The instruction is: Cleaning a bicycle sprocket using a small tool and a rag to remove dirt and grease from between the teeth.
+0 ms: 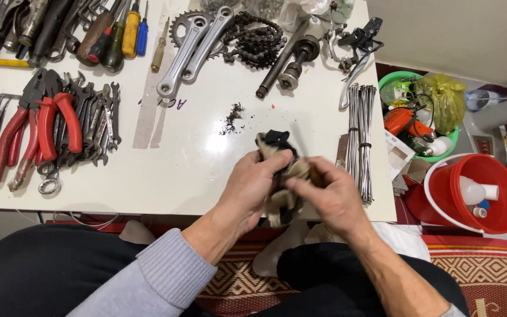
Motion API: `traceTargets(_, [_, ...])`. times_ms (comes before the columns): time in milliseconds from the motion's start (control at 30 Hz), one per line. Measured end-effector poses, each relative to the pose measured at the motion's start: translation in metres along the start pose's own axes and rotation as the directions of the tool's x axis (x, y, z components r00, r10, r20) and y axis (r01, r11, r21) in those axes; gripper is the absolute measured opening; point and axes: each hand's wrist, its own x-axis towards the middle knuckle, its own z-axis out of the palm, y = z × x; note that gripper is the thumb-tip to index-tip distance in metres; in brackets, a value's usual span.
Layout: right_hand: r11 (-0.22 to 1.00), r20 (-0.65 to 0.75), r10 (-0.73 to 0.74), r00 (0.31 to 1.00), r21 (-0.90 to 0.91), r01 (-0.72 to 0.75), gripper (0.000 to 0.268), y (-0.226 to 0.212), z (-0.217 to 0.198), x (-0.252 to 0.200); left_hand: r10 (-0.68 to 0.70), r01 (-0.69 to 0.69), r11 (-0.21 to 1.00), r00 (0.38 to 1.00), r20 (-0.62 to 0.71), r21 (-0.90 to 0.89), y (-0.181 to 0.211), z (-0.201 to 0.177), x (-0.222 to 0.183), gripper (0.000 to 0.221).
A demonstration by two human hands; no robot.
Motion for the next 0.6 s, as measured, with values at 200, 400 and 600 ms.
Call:
traceTargets(200, [0.921,-0.374,-0.031,0.927,-0.37,-0.118,0.026,-0.03,-0.011,0.022,0.027,-0.012,0.93,0.999,-0.037,0.367,-0.023,-0.024,0.016,0.086])
traceTargets(400, [0.564,-0.396,-0.046,0.917,-0.768,-0.304,0.042,0.031,-0.031,0.085,-0.005,0.002,0.864,1.0,0.004,0.504,-0.041,-0.027,0.017,0.08])
traceTargets(600, [0.486,-0.286,-0.008,0.958,-0.838,-0.246,0.041,0.034,0.017,0.106,-0.037,0.022,0.848,0.999,0.017,0.53,-0.047,-0.035,0.016,0.075])
